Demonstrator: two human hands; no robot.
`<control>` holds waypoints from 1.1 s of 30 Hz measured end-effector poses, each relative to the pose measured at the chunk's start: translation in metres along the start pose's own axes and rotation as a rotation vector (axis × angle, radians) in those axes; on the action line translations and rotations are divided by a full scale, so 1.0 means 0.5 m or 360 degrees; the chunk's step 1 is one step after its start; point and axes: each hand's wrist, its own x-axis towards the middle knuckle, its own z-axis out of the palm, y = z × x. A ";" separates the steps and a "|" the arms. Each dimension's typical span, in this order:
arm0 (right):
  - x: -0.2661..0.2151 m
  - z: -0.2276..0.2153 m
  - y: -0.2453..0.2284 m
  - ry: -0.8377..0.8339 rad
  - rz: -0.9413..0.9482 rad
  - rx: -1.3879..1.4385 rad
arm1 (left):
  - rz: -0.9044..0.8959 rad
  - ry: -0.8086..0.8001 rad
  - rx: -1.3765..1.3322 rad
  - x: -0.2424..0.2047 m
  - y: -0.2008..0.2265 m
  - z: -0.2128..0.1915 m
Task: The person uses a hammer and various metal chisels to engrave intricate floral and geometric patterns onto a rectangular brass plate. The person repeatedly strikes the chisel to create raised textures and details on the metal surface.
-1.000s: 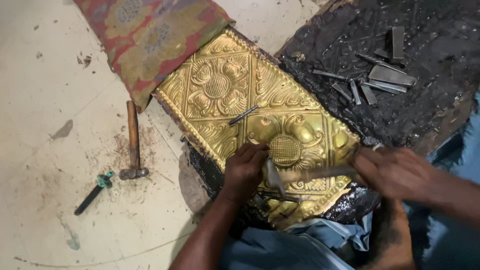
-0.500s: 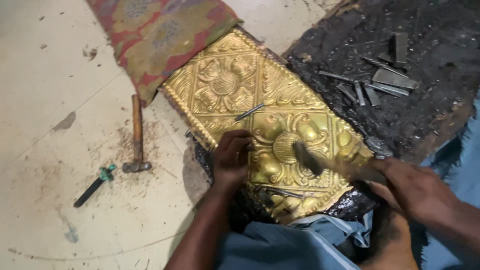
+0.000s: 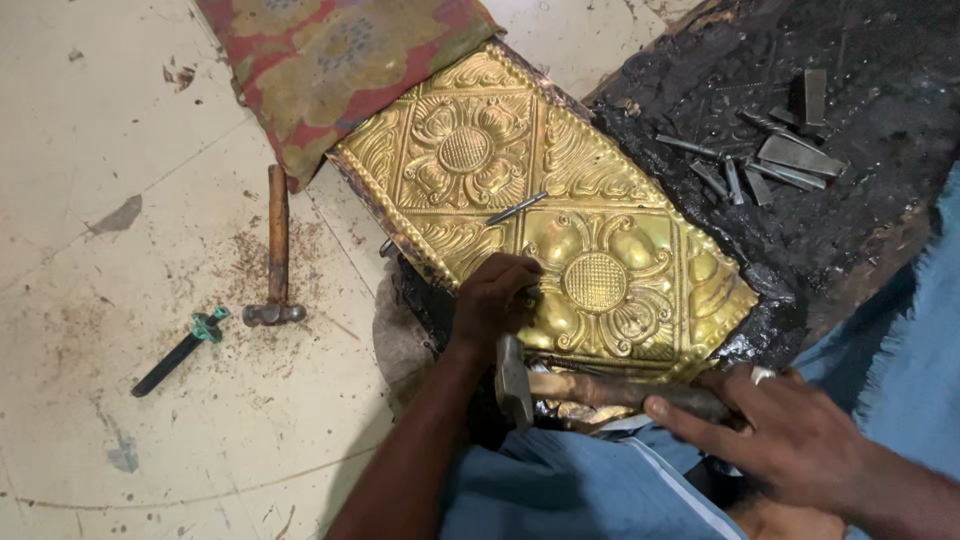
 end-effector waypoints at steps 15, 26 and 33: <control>0.043 -0.033 0.025 -0.0764 0.0304 0.0028 | 0.0277 -0.0030 0.0341 0.015 0.014 0.000; 0.024 -0.036 0.040 0.0348 -0.0453 0.0099 | 0.0287 -0.0095 0.0382 0.009 0.034 -0.001; -0.011 0.063 0.080 -0.0470 -0.0017 -0.0092 | 0.0342 -0.0059 0.0221 0.018 0.037 -0.004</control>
